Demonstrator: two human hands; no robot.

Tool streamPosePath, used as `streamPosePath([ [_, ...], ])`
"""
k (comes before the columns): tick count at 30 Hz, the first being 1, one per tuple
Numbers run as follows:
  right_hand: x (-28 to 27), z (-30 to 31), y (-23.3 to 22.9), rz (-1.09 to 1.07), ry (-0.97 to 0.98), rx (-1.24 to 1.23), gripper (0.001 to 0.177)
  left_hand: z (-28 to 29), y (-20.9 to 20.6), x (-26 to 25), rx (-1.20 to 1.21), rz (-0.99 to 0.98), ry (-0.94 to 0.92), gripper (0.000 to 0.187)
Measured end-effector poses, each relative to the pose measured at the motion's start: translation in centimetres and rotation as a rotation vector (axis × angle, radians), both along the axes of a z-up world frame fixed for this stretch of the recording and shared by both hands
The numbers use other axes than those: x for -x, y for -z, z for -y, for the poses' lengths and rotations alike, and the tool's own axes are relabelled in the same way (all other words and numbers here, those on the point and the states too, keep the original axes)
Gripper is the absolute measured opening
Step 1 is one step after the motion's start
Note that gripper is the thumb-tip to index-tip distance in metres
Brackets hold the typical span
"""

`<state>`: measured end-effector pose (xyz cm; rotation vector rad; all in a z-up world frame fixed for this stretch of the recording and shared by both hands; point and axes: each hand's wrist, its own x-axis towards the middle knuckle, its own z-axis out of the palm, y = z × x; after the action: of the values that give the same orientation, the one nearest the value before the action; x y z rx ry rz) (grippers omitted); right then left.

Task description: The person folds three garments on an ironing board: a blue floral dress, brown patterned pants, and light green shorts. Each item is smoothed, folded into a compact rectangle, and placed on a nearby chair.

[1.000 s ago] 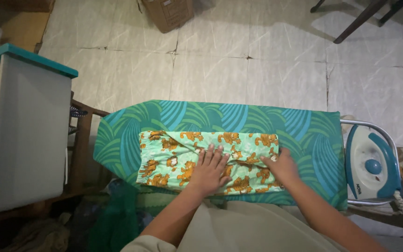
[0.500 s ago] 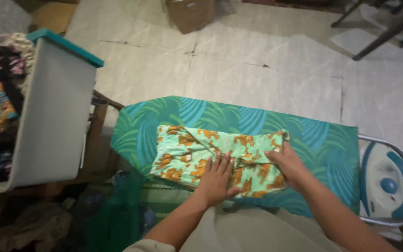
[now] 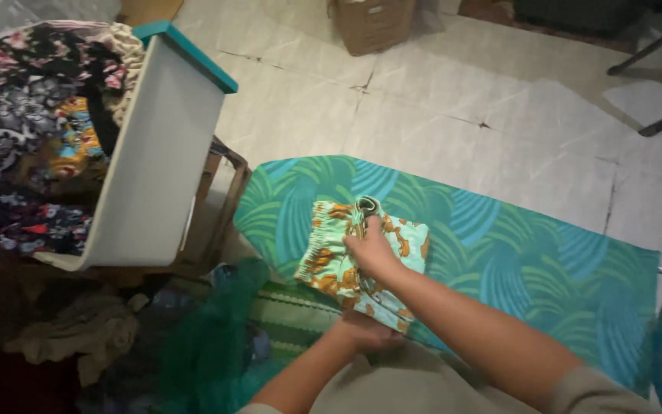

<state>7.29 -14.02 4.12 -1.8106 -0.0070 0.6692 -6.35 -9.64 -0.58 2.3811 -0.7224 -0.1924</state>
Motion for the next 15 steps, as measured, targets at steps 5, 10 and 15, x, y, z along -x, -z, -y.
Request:
streamPosePath([
  [5, -0.1, -3.4, 2.4, 0.026, -0.047, 0.267, 0.062, -1.7, 0.6, 1.8, 0.013, 0.094, -0.099, 0.049],
  [10, 0.3, -4.6, -2.0, -0.146, -0.026, 0.105, 0.059, -8.6, 1.5, 6.2, -0.045, 0.101, 0.039, 0.027],
  [15, 1.4, 1.2, -0.6, -0.088, 0.059, -0.181, 0.039, -12.3, -7.5, 2.6, 0.046, 0.319, -0.154, 0.017],
])
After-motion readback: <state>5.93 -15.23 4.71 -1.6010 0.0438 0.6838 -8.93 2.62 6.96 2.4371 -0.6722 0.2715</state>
